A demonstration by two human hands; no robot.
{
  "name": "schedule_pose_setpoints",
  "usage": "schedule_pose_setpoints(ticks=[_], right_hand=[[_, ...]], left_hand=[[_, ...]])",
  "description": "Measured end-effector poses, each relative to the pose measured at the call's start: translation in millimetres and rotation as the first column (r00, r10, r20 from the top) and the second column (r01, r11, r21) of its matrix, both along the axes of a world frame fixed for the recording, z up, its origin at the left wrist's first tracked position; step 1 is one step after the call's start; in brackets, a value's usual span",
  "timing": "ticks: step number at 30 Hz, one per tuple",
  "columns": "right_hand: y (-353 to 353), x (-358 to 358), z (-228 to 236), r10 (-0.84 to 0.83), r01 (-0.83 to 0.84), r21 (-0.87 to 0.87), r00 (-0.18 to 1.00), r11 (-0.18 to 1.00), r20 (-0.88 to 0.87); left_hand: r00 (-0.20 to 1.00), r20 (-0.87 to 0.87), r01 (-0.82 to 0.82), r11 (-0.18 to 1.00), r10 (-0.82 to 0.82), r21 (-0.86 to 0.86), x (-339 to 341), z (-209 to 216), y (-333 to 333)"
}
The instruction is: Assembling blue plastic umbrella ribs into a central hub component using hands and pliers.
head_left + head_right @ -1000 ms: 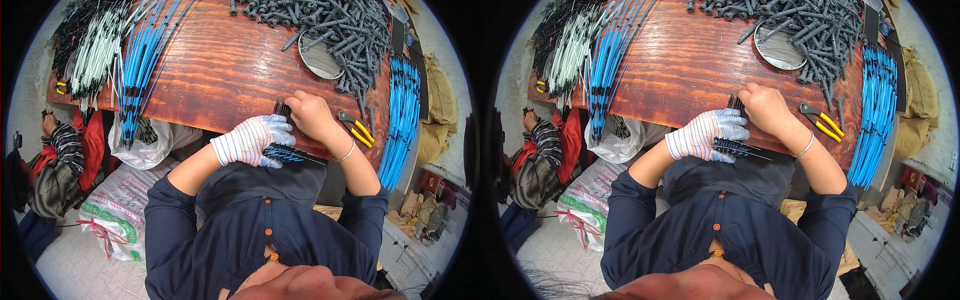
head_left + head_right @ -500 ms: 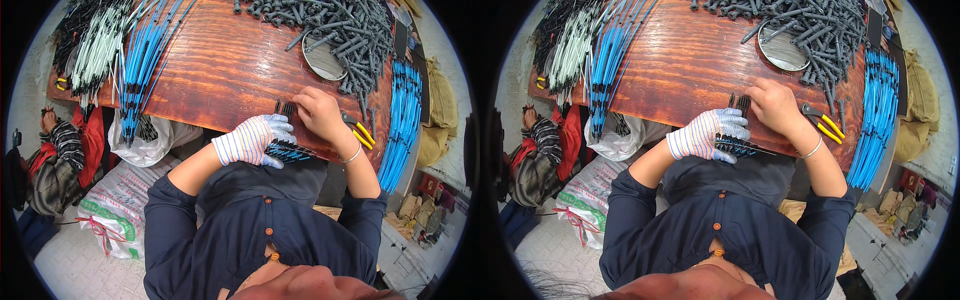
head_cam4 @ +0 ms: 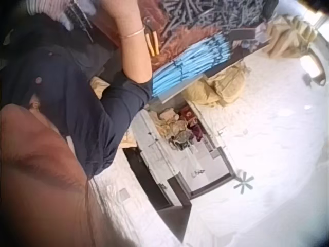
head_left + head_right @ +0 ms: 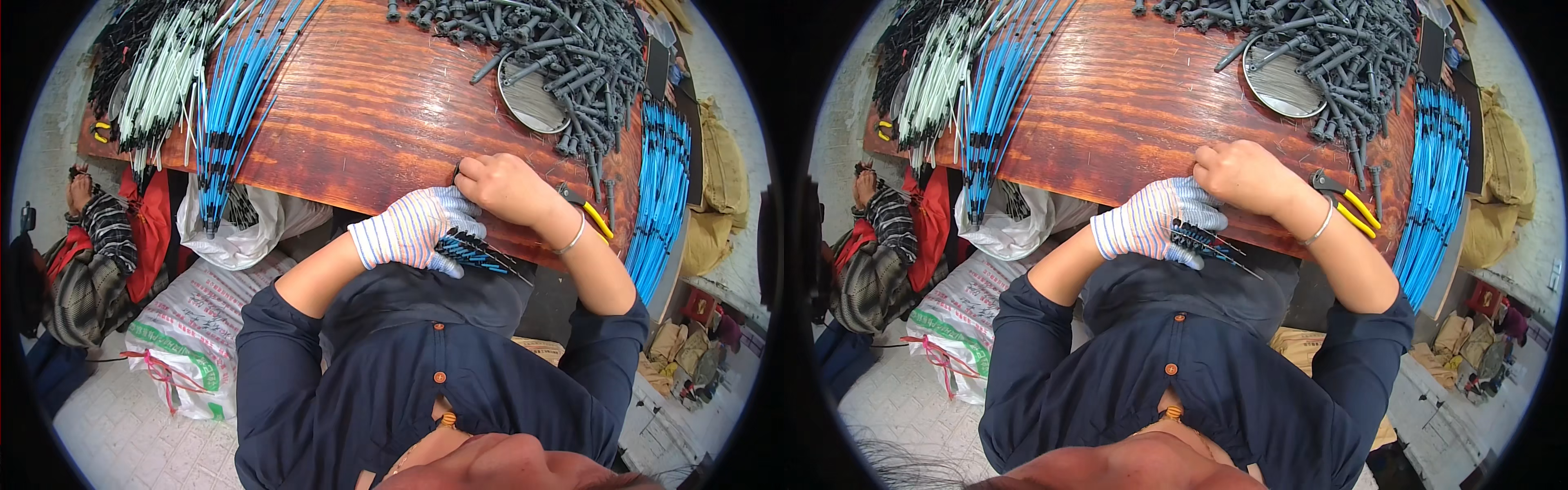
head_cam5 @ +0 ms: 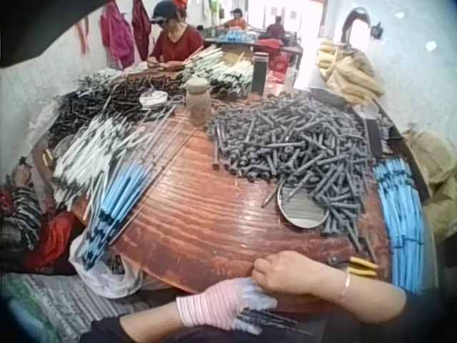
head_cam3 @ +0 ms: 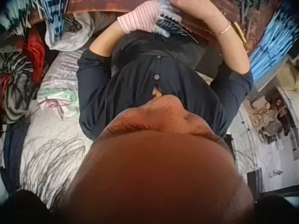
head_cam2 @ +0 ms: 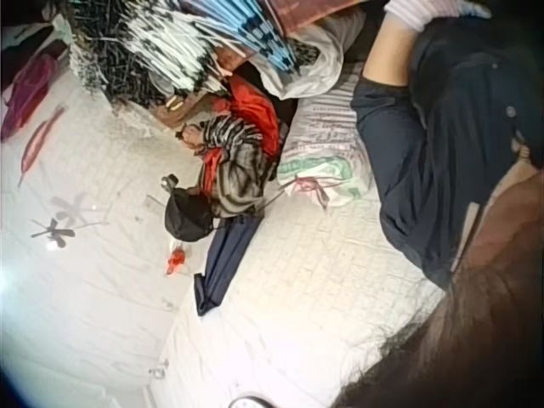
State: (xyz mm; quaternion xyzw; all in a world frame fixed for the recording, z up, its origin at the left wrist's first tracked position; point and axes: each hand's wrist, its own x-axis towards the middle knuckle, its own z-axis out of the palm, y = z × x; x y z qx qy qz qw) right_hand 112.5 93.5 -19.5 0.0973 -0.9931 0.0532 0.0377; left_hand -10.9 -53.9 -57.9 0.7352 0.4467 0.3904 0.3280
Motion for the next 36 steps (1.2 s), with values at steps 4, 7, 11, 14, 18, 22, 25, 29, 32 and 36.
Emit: schedule_pose_setpoints(ticks=[4, 7, 11, 14, 18, 22, 25, 29, 32, 36], right_hand=[[4, -14, 4, 0.102, -0.108, 0.057, 0.99, 0.993, 0.101], [1, -26, 6, 0.177, -0.19, 0.098, 0.975, 0.977, 0.131], [7, -32, 9, 0.272, -0.292, 0.093, 0.946, 0.952, 0.178], [10, -29, 7, 0.285, -0.3, 0.078, 0.945, 0.951, 0.16], [19, -26, 6, 0.263, -0.268, 0.019, 0.956, 0.963, 0.131], [29, -19, 16, 0.021, -0.013, -0.073, 0.994, 0.997, 0.111], [39, 9, 20, -0.217, 0.224, -0.17, 0.974, 0.96, 0.059], [21, 55, 21, -0.469, 0.48, -0.124, 0.877, 0.868, 0.105], [6, 67, 0, -0.547, 0.551, -0.01, 0.83, 0.834, 0.113], [6, 61, -6, -0.512, 0.507, 0.076, 0.856, 0.858, 0.07]], left_hand=[[1.0, 0.004, 0.023, 1.0, -0.023, -0.006, 0, 0, 1], [0.999, -0.013, 0.03, 0.996, -0.031, -0.084, -1, 1, 0], [0.998, -0.052, 0.028, 0.999, -0.03, -0.038, 0, 3, -1], [0.995, -0.096, 0.035, 0.999, -0.033, 0.019, 0, 5, 0], [0.991, -0.125, 0.063, 0.992, -0.05, 0.107, 0, 0, 2], [0.987, -0.157, 0.053, 0.997, -0.043, 0.057, 1, 0, 3], [0.992, -0.121, 0.031, 0.999, -0.027, 0.037, 0, 3, 1], [0.99, -0.136, 0.036, 0.999, -0.033, 0.022, 1, 3, 1], [0.987, -0.142, 0.074, 0.997, -0.077, -0.025, 0, 4, 5], [0.991, -0.117, 0.064, 0.998, -0.065, -0.014, 0, 3, 4]])
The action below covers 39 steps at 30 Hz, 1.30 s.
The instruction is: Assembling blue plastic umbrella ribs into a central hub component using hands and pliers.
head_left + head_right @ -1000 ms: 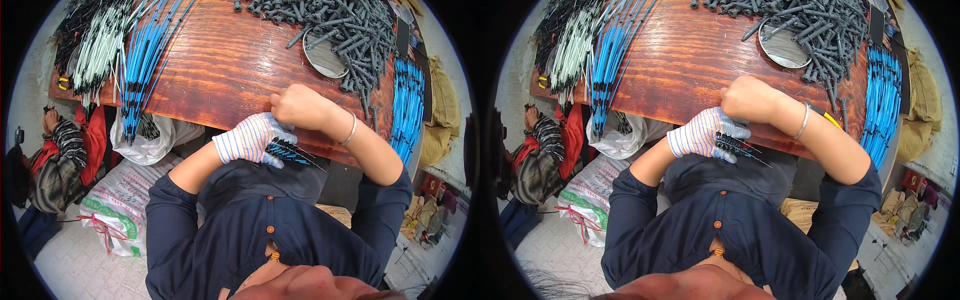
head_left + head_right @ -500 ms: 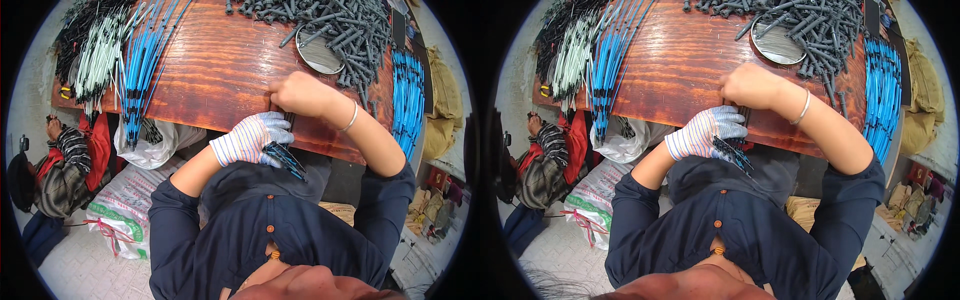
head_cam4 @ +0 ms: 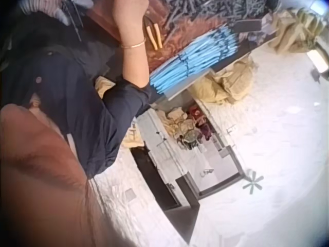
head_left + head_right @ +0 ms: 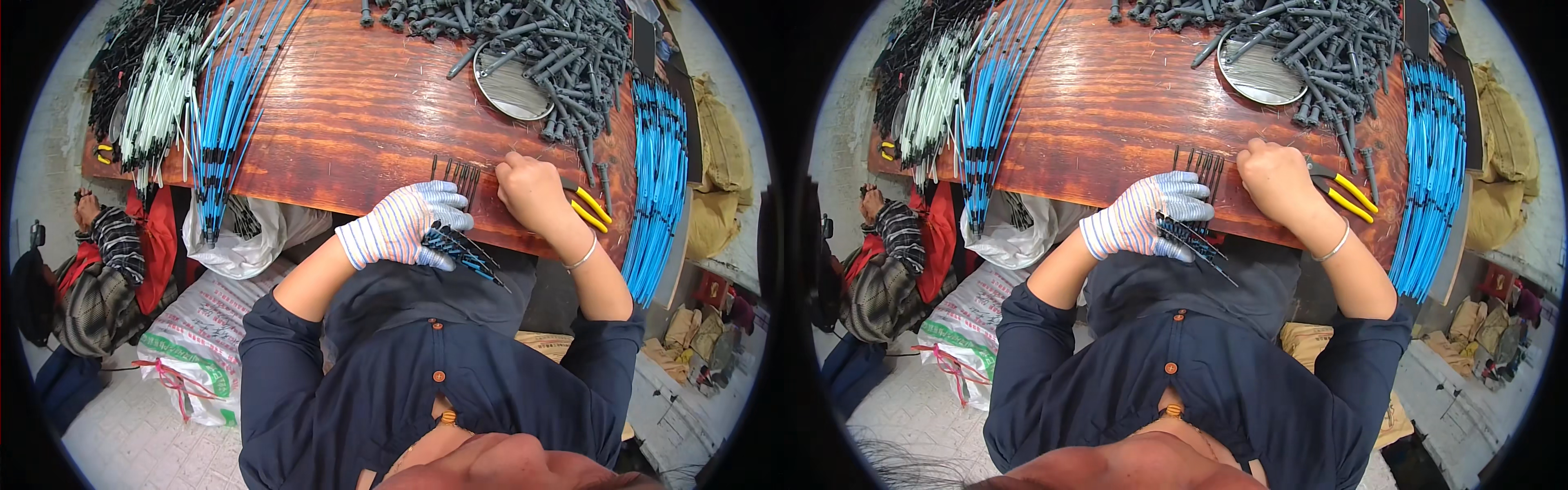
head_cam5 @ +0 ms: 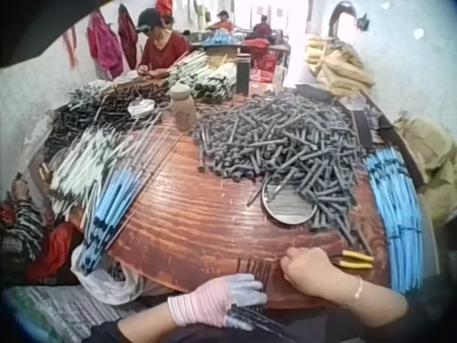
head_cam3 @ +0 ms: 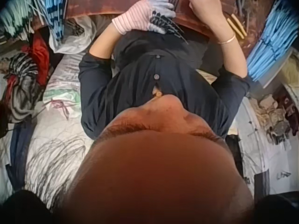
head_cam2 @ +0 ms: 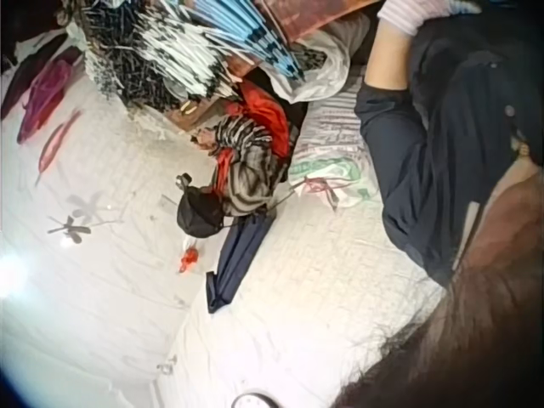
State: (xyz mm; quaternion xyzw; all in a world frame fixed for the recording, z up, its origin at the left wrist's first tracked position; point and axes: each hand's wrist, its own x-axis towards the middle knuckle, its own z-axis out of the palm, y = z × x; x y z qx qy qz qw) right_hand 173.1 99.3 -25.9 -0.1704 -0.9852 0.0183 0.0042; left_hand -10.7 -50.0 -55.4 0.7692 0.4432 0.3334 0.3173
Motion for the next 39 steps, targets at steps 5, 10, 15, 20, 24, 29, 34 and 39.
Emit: schedule_pose_setpoints(ticks=[5, 10, 15, 20, 24, 29, 34, 39], right_hand=[[-3, -9, 10, 0.064, -0.063, -0.014, 0.996, 0.998, 0.055], [-4, -17, 2, 0.093, -0.096, 0.029, 0.992, 0.995, 0.082], [-7, -20, 3, 0.012, -0.007, -0.061, 0.996, 0.998, 0.09], [-7, -25, 4, 0.058, -0.057, -0.091, 0.998, 0.994, 0.005], [-11, -28, 1, 0.093, -0.096, -0.071, 0.995, 0.993, -0.038], [-14, -38, 2, 0.14, -0.148, -0.1, 0.987, 0.984, -0.081], [-16, -38, -6, 0.126, -0.132, -0.116, 0.99, 0.984, -0.058], [-20, -22, -3, -0.03, -0.008, -0.194, 0.981, 0.981, -0.192]], left_hand=[[1.0, -0.004, -0.007, 1.0, 0.007, -0.01, -1, 4, 0], [1.0, 0.007, -0.007, 1.0, 0.007, -0.025, -1, 1, 0], [1.0, -0.003, 0.02, 0.999, -0.02, -0.05, -3, 3, 3], [0.998, 0.003, 0.061, 0.997, -0.061, -0.038, -5, 0, 4], [0.997, -0.015, 0.075, 0.997, -0.075, 0.001, -4, 0, 3], [0.998, -0.015, 0.06, 0.998, -0.06, -0.022, -6, 2, 4], [0.998, -0.042, 0.053, 0.998, -0.054, -0.017, -1, 7, 6], [0.998, -0.053, 0.027, 1.0, -0.027, -0.002, 0, 4, 4]])
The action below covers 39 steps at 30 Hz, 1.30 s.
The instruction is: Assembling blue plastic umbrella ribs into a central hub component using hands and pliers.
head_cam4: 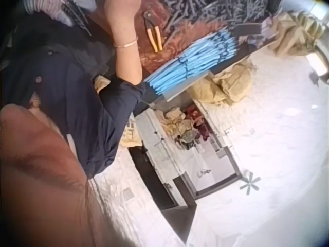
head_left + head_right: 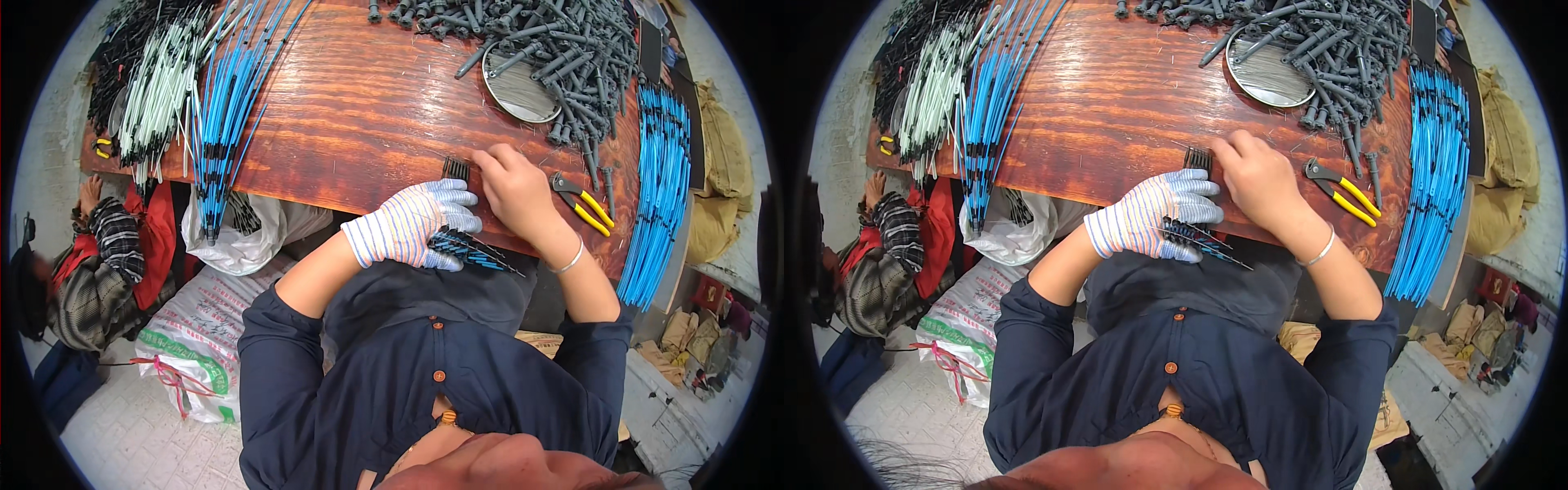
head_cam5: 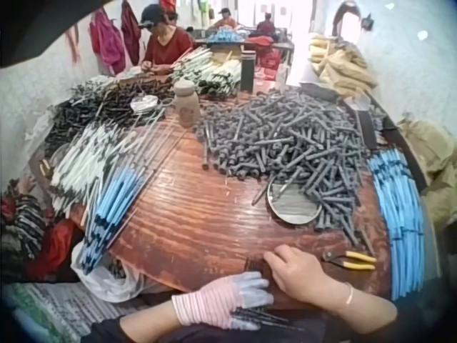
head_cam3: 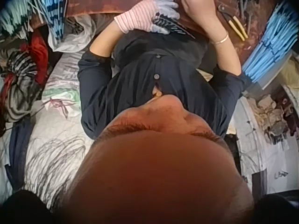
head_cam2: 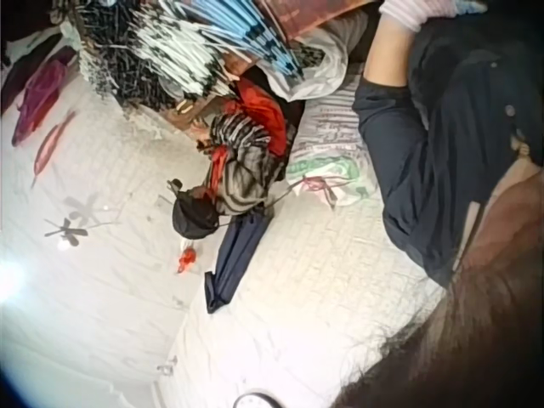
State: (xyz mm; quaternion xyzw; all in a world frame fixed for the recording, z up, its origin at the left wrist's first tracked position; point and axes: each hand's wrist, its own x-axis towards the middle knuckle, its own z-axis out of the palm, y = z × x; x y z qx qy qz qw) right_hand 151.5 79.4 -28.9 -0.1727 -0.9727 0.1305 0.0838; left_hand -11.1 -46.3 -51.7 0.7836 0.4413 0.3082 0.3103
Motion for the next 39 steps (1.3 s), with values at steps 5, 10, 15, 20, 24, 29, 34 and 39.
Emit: schedule_pose_setpoints(ticks=[5, 10, 15, 20, 24, 29, 34, 39], right_hand=[[-27, 45, -11, -0.225, 0.241, 0.175, 0.969, 0.955, -0.106], [-48, 53, -29, -0.324, 0.322, 0.133, 0.946, 0.937, -0.013], [-47, 50, -32, -0.329, 0.329, 0.102, 0.944, 0.939, -0.014], [-50, 71, -22, -0.178, 0.072, -0.232, 0.858, 0.97, -0.481], [-72, 56, -16, -0.201, 0.017, -0.382, 0.871, 0.924, -0.449], [-89, 22, -21, -0.294, 0.026, -0.509, 0.84, 0.86, -0.455], [-94, 4, -21, -0.416, 0.048, -0.676, 0.819, 0.736, -0.395], [-100, 1, -28, -0.507, 0.054, -0.756, 0.773, 0.652, -0.382]], left_hand=[[1.0, 0.024, -0.005, 1.0, 0.005, -0.004, 1, -1, -1], [0.998, 0.023, -0.051, 0.999, 0.051, -0.009, 3, -2, -3], [0.998, 0.002, -0.061, 0.998, 0.061, -0.026, 4, 1, -3], [0.998, 0.052, -0.017, 0.999, 0.019, -0.033, 4, -4, -2], [0.996, 0.036, -0.083, 0.996, 0.083, 0.008, 4, -13, -6], [0.94, 0.32, -0.046, 0.976, 0.115, -0.215, 12, 5, -5], [0.584, 0.707, 0.205, 0.77, 0.399, -0.604, 18, -9, -11], [0.799, 0.572, 0.1, 0.896, 0.187, -0.433, 12, -25, -11]])
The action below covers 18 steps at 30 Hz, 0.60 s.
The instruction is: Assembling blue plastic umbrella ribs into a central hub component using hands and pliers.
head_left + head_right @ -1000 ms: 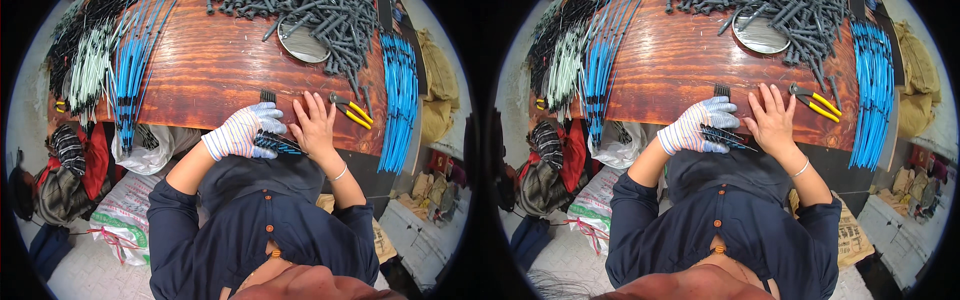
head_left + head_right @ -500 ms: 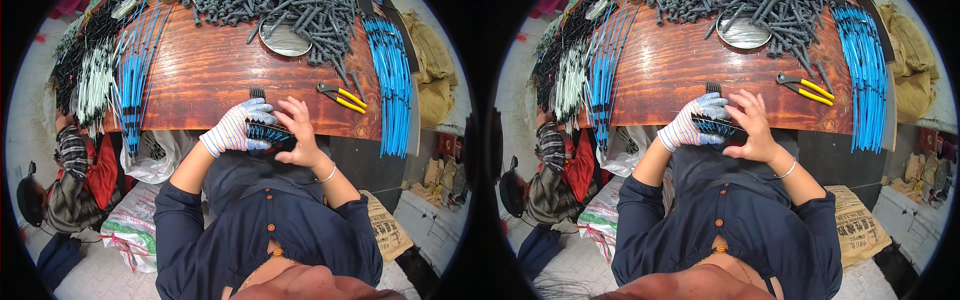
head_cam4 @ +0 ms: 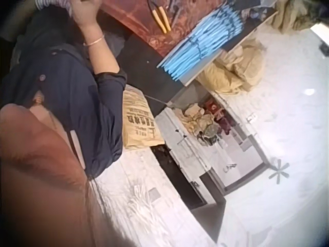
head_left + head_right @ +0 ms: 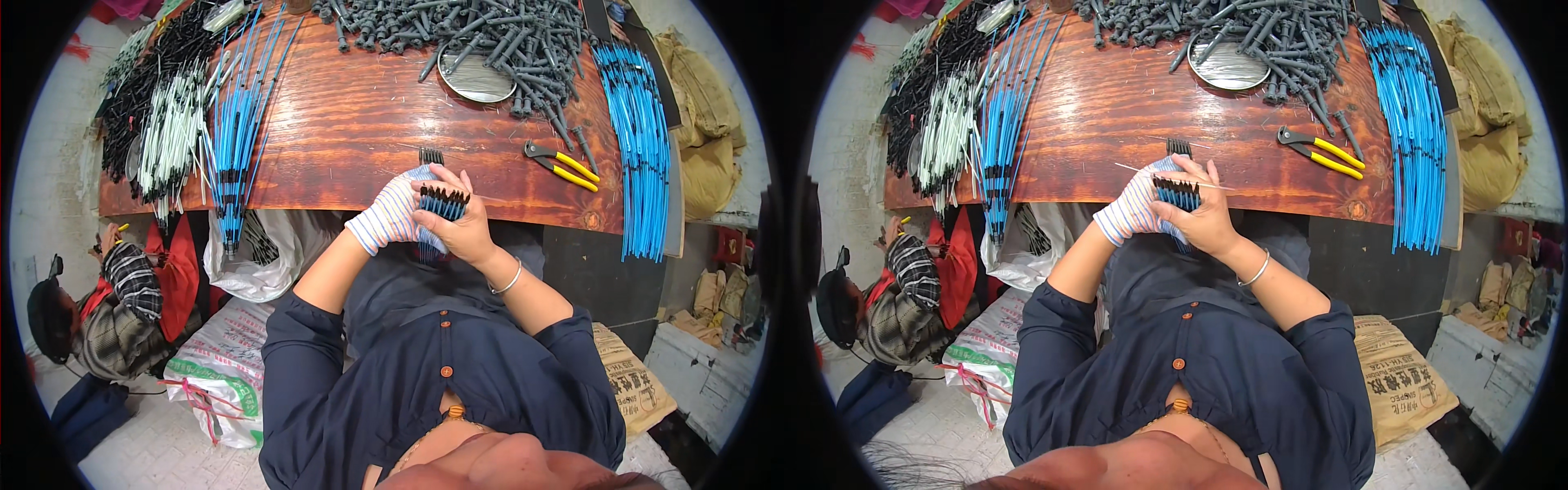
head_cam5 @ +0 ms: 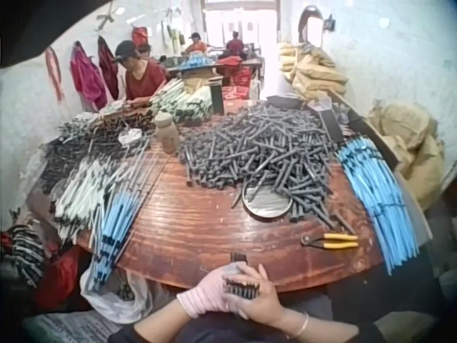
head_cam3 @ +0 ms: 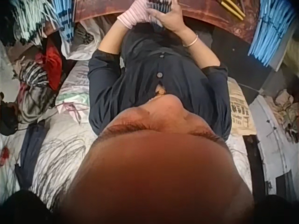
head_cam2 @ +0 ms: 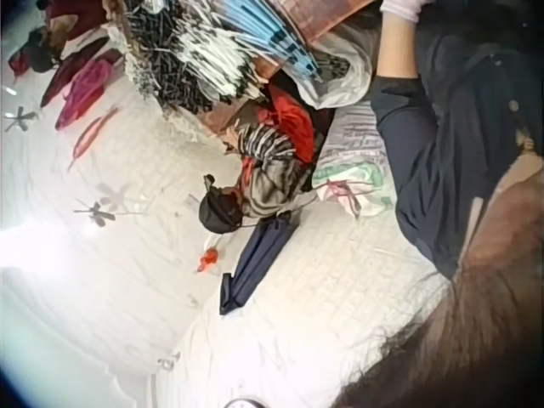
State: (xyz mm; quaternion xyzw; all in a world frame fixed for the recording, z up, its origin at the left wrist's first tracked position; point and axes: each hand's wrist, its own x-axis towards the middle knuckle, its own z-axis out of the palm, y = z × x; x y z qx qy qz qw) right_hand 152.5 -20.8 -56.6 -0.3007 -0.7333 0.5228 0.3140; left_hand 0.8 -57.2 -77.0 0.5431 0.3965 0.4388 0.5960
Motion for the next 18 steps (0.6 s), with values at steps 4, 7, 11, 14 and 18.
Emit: schedule_pose_setpoints(ticks=[4, 7, 11, 14, 18], right_hand=[[-3, 7, 26, 0.157, -0.128, 0.226, 0.981, 0.966, -0.115], [-9, 21, 52, 0.404, -0.244, 0.522, 0.888, 0.818, -0.218], [-32, 37, 74, 0.593, -0.394, 0.549, 0.766, 0.738, -0.248], [-39, 47, 73, 0.569, -0.441, 0.392, 0.757, 0.808, -0.321], [-35, 44, 45, 0.344, -0.4, -0.412, 0.916, 0.819, -0.206]], left_hand=[[0.989, 0.134, 0.087, 0.986, -0.068, -0.143, -1, -23, -8], [0.857, -0.51, 0.192, 0.872, 0.075, 0.451, 7, 14, -1], [0.893, -0.358, 0.012, 0.781, 0.273, 0.625, 39, 25, -36], [0.971, -0.171, -0.069, 0.885, 0.165, 0.46, 53, 25, -65], [0.895, 0.336, -0.208, 0.942, 0.292, -0.263, 82, -23, -89]])
